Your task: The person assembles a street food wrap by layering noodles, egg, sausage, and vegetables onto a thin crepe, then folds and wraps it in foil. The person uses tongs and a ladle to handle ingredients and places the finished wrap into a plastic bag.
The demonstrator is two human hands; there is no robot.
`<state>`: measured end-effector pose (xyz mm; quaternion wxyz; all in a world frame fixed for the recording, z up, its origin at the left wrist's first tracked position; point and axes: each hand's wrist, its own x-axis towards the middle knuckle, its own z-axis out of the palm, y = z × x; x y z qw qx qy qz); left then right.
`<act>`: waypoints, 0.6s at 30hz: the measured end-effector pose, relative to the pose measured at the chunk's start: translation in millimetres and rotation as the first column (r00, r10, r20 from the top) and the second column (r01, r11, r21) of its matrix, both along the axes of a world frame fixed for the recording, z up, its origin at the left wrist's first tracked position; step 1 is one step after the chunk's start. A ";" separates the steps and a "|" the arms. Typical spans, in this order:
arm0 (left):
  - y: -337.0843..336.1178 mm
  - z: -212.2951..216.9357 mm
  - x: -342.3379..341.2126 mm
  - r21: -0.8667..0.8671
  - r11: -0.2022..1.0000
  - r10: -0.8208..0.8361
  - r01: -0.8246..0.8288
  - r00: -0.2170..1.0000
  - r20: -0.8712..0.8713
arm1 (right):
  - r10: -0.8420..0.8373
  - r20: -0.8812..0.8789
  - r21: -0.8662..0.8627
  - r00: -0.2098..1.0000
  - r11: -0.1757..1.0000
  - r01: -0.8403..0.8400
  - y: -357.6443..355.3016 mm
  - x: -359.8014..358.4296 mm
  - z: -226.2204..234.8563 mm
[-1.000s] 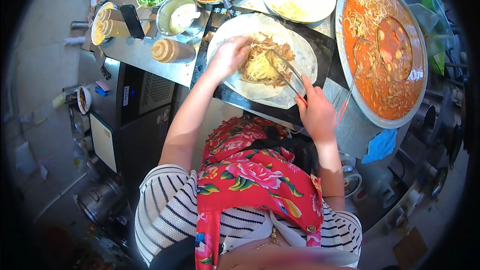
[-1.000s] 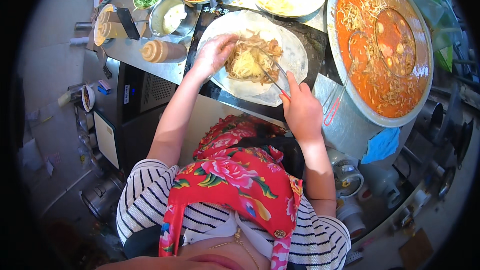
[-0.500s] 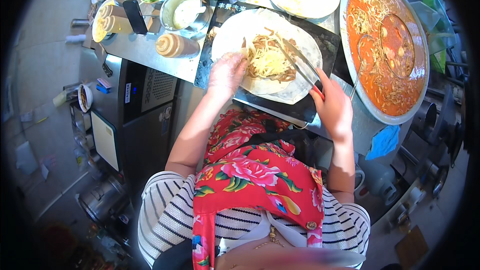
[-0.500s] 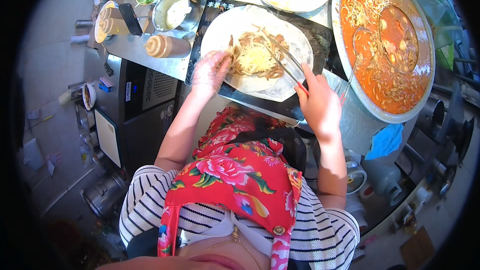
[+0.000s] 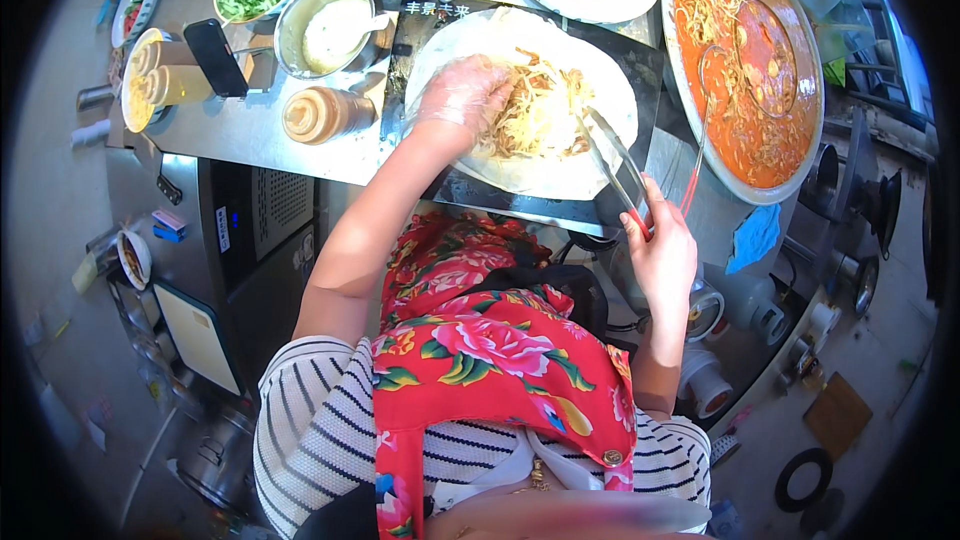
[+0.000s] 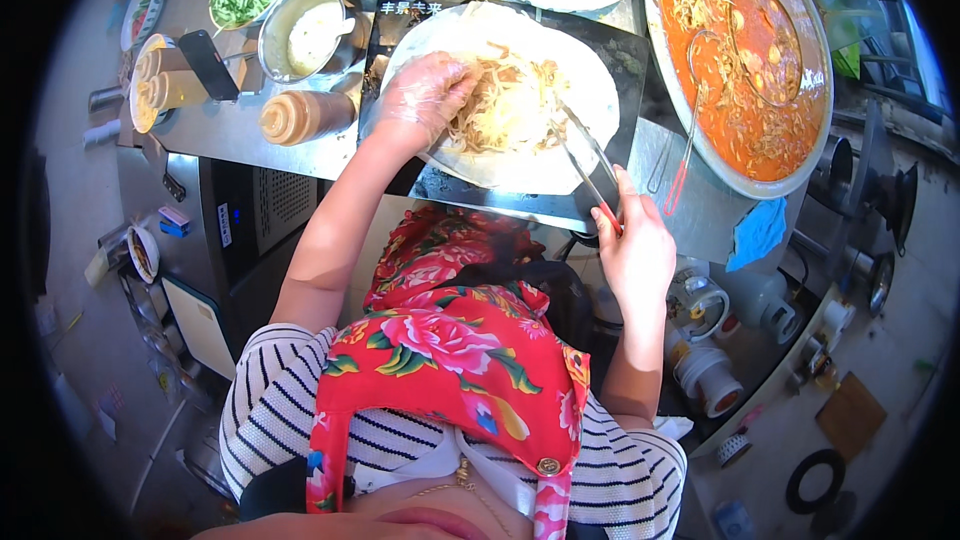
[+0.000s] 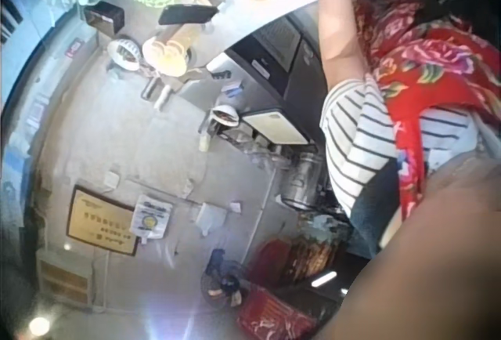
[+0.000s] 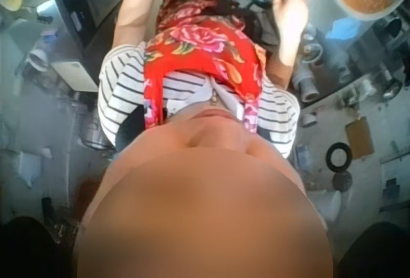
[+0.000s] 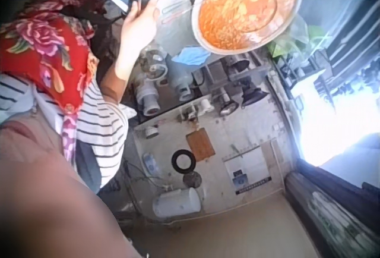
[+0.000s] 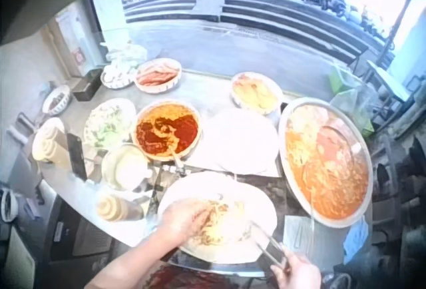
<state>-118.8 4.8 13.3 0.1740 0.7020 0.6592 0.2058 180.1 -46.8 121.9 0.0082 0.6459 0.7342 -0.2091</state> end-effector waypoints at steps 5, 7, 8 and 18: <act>10.6 -6.3 2.4 0.123 0.977 -0.181 0.175 0.983 0.041 | 0.116 0.176 0.095 0.978 0.986 -0.134 22.2 -17.3 -12.0; 22.5 -1.5 14.8 0.116 0.967 -0.233 0.228 0.972 0.030 | 0.180 0.258 0.087 0.949 0.974 -0.209 34.5 -21.7 -11.1; 31.5 2.5 21.5 0.002 0.965 -0.264 0.264 0.964 -0.022 | 0.194 0.263 0.132 0.945 0.963 -0.234 40.2 -22.9 -10.0; 70.2 22.2 93.7 -0.471 0.861 -0.359 0.191 0.885 -0.297 | 0.055 0.141 0.113 0.989 0.991 -0.071 27.4 3.7 0.8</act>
